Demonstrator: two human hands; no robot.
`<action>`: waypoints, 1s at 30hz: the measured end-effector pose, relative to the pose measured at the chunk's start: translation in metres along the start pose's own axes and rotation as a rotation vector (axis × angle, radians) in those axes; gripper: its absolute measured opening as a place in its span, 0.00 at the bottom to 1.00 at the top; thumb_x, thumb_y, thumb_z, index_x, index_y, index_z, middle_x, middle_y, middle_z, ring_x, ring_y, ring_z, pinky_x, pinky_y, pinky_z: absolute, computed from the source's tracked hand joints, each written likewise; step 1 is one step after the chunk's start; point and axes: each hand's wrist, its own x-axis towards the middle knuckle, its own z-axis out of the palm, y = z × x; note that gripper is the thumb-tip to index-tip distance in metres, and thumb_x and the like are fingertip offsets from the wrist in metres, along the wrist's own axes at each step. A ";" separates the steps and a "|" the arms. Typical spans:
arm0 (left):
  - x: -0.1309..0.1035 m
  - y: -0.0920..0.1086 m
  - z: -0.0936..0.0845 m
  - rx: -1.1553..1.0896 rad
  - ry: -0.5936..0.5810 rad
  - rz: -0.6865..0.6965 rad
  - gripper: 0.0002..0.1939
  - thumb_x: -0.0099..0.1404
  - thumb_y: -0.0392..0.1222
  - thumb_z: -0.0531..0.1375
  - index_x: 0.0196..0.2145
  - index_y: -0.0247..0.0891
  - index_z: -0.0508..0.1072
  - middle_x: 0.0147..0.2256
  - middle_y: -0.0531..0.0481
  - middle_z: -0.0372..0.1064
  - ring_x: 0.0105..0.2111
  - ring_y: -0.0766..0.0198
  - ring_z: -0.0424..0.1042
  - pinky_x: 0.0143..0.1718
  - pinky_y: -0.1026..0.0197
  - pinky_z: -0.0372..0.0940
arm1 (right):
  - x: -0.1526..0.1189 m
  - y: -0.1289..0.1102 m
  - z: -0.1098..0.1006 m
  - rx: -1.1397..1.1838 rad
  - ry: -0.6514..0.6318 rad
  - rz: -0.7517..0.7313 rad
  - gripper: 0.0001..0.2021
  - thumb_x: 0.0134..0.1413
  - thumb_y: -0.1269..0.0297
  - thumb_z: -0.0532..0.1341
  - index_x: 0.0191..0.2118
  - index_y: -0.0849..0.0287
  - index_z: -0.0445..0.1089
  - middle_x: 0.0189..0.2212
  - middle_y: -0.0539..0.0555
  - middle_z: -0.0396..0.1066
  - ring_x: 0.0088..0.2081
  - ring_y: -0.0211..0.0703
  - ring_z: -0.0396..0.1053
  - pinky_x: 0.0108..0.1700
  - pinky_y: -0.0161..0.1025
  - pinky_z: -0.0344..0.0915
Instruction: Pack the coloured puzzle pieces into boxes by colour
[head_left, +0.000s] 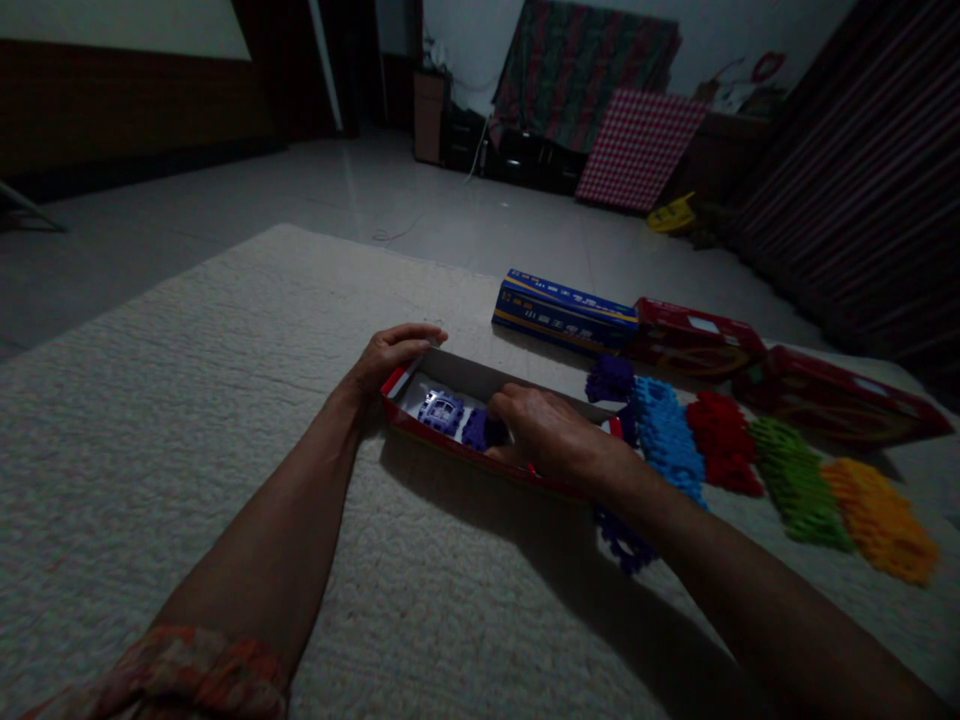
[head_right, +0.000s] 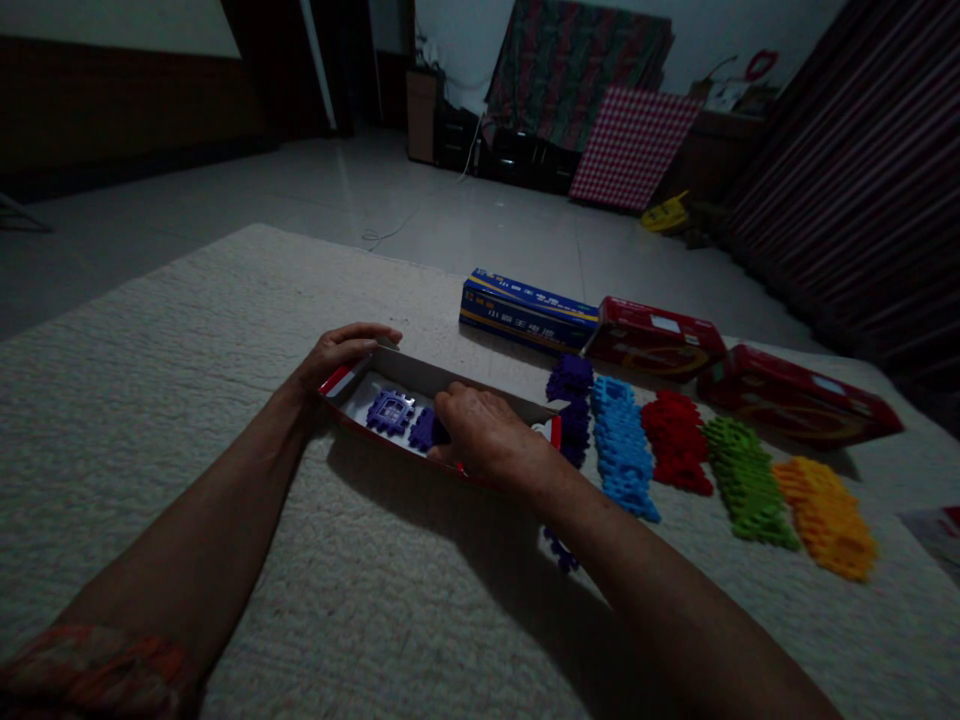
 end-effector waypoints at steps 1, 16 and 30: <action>0.000 0.000 0.000 -0.002 0.002 -0.002 0.15 0.51 0.44 0.67 0.38 0.42 0.82 0.46 0.45 0.79 0.43 0.49 0.77 0.39 0.52 0.71 | 0.000 0.000 0.000 -0.002 0.008 -0.005 0.11 0.55 0.61 0.69 0.41 0.60 0.73 0.42 0.58 0.74 0.38 0.45 0.71 0.36 0.38 0.63; -0.005 0.007 0.003 0.052 0.039 -0.082 0.17 0.52 0.45 0.70 0.41 0.42 0.83 0.48 0.47 0.79 0.37 0.58 0.76 0.33 0.62 0.70 | -0.113 0.096 -0.002 0.040 0.507 0.407 0.06 0.60 0.69 0.62 0.36 0.59 0.77 0.34 0.55 0.74 0.36 0.43 0.70 0.41 0.39 0.63; -0.010 0.015 0.007 0.124 0.063 -0.081 0.15 0.53 0.45 0.70 0.40 0.45 0.83 0.44 0.51 0.80 0.38 0.59 0.75 0.36 0.63 0.70 | -0.104 0.092 0.051 -0.185 0.364 0.525 0.10 0.65 0.67 0.58 0.46 0.60 0.75 0.43 0.60 0.73 0.43 0.49 0.68 0.44 0.42 0.59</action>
